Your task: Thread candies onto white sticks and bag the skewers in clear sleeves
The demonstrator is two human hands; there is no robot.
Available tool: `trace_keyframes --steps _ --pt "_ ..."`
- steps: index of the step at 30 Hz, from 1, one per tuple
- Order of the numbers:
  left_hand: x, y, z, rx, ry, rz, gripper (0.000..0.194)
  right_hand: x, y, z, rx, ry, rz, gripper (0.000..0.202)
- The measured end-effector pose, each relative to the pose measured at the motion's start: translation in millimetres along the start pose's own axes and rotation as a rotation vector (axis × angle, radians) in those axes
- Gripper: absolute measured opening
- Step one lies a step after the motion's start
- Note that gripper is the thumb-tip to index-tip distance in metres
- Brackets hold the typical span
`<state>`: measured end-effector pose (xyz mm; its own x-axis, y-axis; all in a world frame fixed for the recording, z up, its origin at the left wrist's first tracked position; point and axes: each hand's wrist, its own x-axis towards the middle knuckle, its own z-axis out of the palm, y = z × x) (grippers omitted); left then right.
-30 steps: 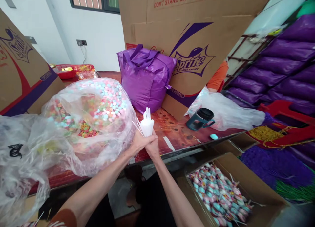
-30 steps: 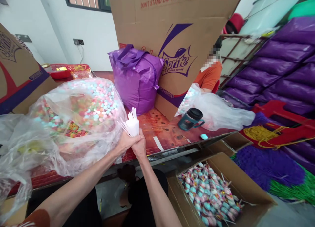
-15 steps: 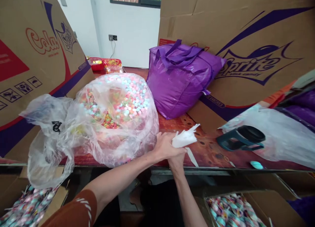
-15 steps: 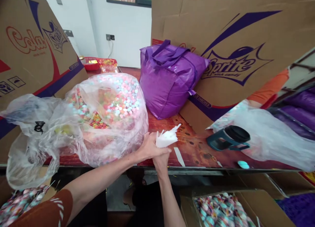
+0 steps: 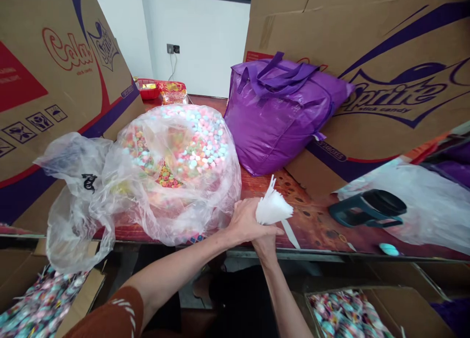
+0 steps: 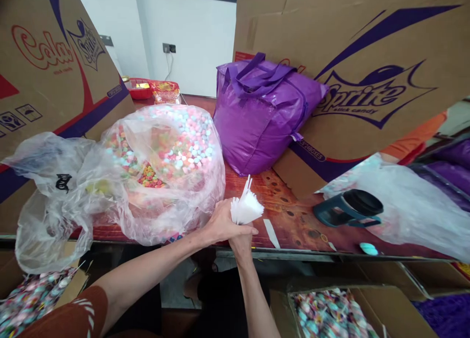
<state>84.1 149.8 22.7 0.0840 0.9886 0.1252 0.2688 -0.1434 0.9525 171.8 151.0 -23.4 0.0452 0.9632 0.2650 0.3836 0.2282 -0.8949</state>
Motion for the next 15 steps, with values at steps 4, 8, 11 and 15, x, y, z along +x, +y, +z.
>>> trace_keyframes --steps 4,8,11,15 --pt "-13.3 13.3 -6.5 -0.378 0.115 -0.079 0.045 -4.1 -13.6 9.4 -0.094 -0.036 -0.048 0.026" --pt "-26.0 29.2 -55.1 -0.751 0.346 -0.104 0.02 -16.2 -56.6 15.0 -0.23 -0.185 -0.218 0.036" --pt "-32.9 31.4 -118.4 -0.94 0.644 -0.272 0.029 -18.5 -92.9 24.0 -0.229 -0.53 -0.397 0.043" --pt "-45.8 18.5 -193.0 -0.966 0.715 -0.428 0.021 -10.0 -107.2 56.7 -0.162 -0.694 -0.434 0.029"
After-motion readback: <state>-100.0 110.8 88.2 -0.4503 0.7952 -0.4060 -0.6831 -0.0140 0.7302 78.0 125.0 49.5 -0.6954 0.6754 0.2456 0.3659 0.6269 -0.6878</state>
